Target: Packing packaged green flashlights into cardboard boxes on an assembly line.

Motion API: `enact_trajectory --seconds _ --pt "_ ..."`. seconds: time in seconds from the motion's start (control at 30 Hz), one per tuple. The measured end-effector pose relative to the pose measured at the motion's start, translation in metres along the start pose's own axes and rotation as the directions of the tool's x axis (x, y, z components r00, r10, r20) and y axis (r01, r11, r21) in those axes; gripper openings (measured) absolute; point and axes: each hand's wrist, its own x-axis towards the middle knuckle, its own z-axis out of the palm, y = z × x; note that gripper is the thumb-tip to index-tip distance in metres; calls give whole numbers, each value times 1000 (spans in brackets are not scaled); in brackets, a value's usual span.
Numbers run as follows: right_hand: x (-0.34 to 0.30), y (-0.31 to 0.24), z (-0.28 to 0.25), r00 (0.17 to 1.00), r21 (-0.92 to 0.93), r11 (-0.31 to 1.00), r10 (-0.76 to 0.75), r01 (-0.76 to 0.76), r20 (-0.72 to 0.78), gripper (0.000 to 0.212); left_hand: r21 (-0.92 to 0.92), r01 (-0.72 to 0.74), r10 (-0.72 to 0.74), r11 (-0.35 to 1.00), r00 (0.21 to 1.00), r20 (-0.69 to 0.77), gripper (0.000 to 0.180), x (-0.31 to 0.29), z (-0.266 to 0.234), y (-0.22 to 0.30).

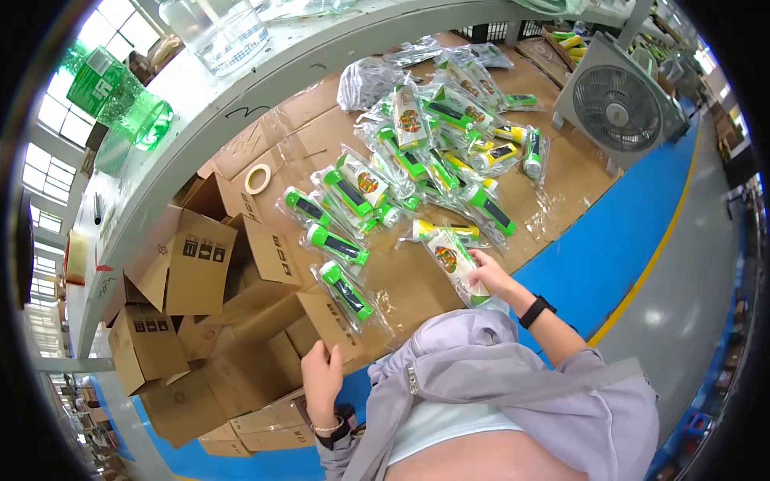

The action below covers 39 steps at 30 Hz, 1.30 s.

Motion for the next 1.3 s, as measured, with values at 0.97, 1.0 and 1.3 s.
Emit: enact_trajectory --seconds 0.97,1.0,1.3 --pt "-23 -199 83 829 -71 994 -32 86 558 51 -362 -119 139 924 990 28 44 -13 59 64" --pt "-24 -205 97 733 -212 955 -7 206 681 55 -425 -98 84 900 995 -50 39 -22 40 59" --pt "-71 -218 249 447 -467 -102 520 878 728 52 -471 137 -446 871 622 -644 66 -92 -1 -86"
